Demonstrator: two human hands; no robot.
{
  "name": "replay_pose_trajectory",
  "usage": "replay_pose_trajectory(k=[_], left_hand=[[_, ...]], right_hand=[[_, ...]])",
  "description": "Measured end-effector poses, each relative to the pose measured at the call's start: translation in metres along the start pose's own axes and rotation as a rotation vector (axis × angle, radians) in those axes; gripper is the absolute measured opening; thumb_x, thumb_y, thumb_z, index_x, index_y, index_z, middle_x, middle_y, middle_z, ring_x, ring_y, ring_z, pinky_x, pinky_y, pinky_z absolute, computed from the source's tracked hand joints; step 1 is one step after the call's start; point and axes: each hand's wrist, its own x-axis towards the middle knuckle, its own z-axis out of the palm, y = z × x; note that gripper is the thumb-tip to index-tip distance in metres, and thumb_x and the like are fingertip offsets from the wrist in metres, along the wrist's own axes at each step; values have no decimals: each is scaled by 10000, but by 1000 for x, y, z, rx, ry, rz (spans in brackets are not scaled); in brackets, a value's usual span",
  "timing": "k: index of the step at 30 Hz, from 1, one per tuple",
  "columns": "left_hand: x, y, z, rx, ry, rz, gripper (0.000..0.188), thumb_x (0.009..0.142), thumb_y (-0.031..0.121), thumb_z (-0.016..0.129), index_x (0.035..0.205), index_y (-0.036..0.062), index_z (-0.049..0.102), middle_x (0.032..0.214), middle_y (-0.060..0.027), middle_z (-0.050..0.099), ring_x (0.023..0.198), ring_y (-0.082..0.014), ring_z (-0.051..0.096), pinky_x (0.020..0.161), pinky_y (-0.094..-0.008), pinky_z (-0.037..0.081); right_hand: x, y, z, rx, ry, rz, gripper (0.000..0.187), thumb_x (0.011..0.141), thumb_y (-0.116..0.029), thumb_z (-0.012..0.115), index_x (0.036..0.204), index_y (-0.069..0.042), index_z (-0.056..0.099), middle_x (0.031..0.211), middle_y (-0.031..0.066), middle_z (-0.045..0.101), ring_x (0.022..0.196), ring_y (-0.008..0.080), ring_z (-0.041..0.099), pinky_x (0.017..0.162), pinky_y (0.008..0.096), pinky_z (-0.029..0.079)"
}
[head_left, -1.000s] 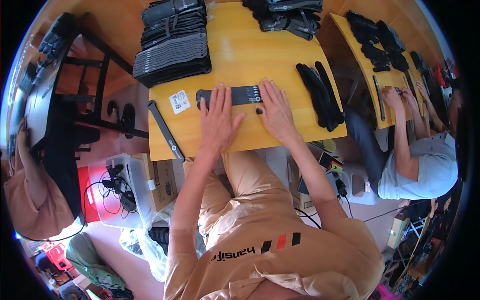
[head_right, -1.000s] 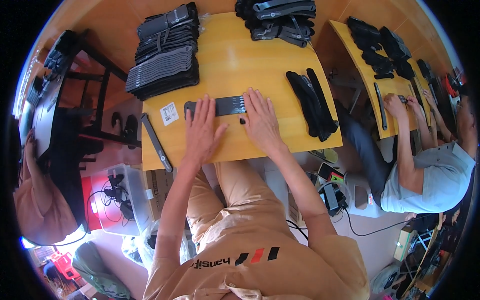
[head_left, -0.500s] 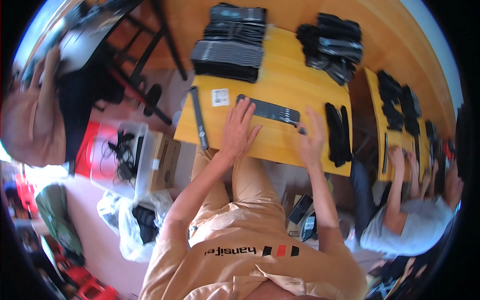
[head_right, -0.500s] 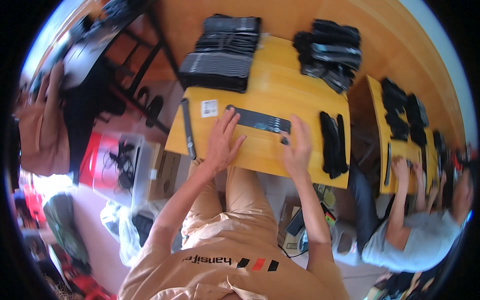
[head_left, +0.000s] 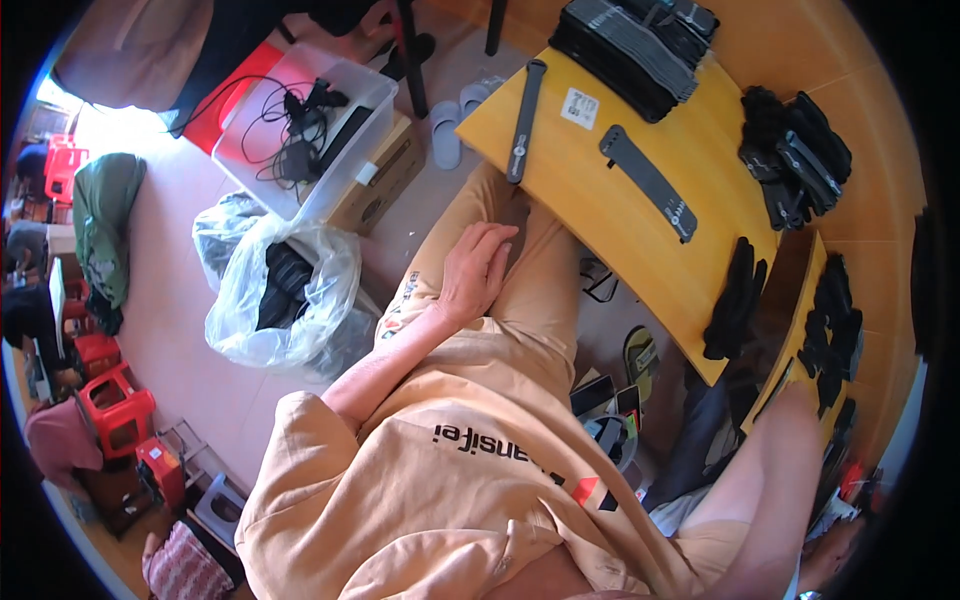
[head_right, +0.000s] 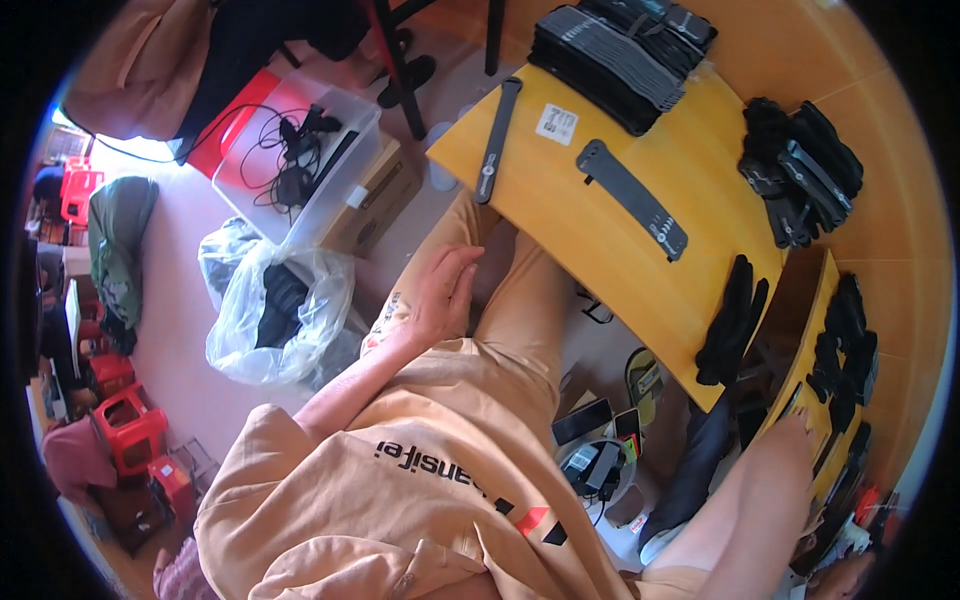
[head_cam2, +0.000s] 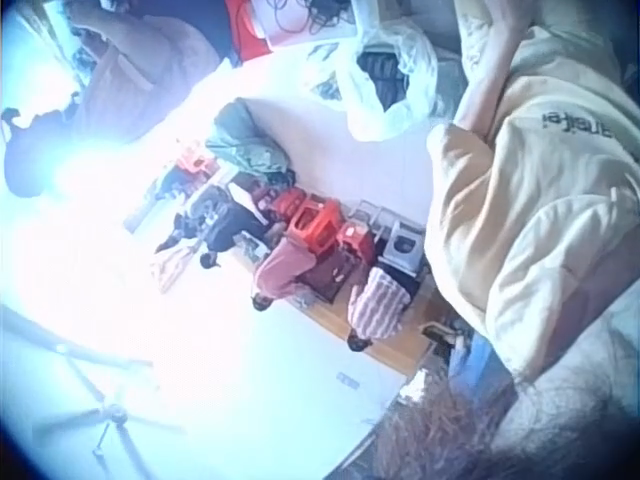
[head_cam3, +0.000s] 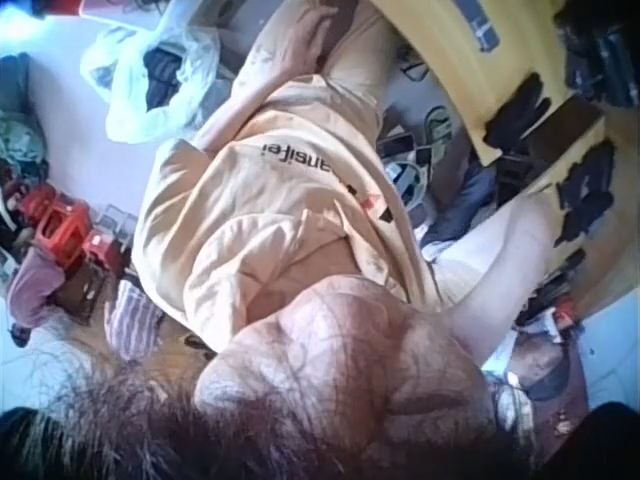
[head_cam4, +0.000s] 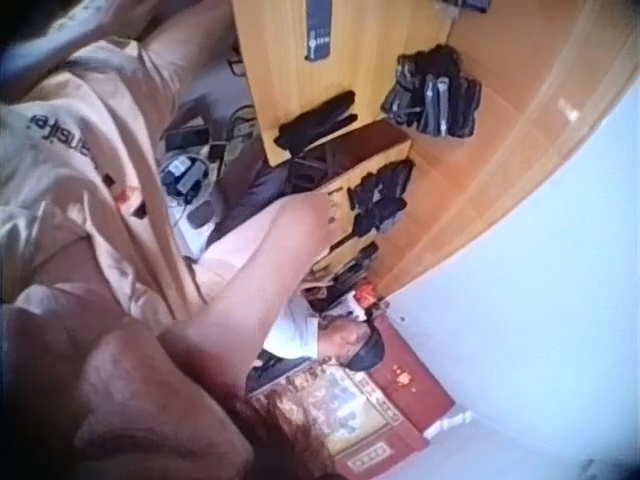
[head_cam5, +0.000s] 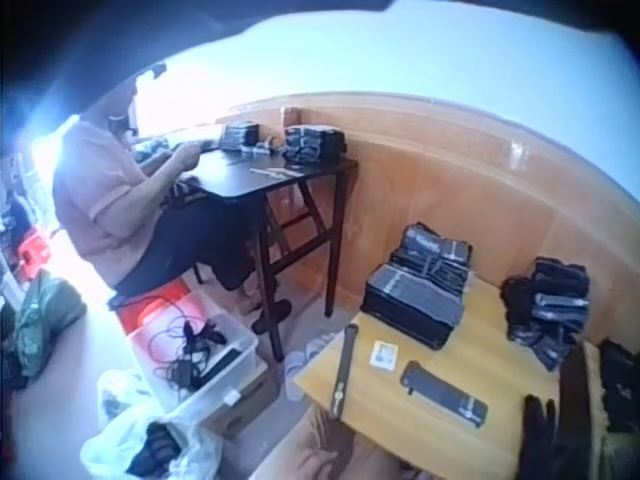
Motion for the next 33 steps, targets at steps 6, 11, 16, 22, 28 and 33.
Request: replay_pose_trajectory(k=[6,11,16,22,28,33], left_hand=[[4,-2,-8,-76,-10,-52,173,846,35,530,1014,14,566,916,-129,585,843,-265,588,691,-325,473],[36,-16,-3,-297,125,-413,232,846,126,586,1028,-10,538,871,-108,605,779,-166,590,667,-291,482],[66,-21,13,-67,162,-293,378,764,201,703,1001,-16,505,769,-93,565,663,-166,560,620,-279,470],[90,-15,19,139,120,-295,324,699,158,707,918,17,514,712,-156,568,638,-307,573,573,-394,439],[84,-24,-9,-254,-80,-510,246,762,112,653,961,27,535,594,-50,523,497,-164,498,482,-295,391],[59,24,-25,-722,-259,-748,136,849,108,561,964,40,537,645,36,481,516,-33,438,442,-205,323]], right_hand=[[-13,6,18,-64,-27,167,359,882,-319,485,1058,-9,527,1127,139,512,1122,280,421,951,467,287],[-33,41,58,-165,-79,310,331,878,-321,484,996,-15,530,1043,140,521,1051,275,451,896,446,323],[-71,65,80,-180,-45,439,312,874,-323,482,935,-21,533,959,141,531,979,269,481,840,426,360],[-92,65,37,-306,-72,601,302,869,-325,481,861,-29,537,858,142,542,894,263,517,774,402,404],[-95,24,28,-495,-70,764,308,865,-328,479,787,-36,541,757,143,553,808,256,554,708,377,448],[-182,36,165,440,248,2200,294,778,37,404,1030,0,551,871,28,555,753,86,522,675,213,436]])
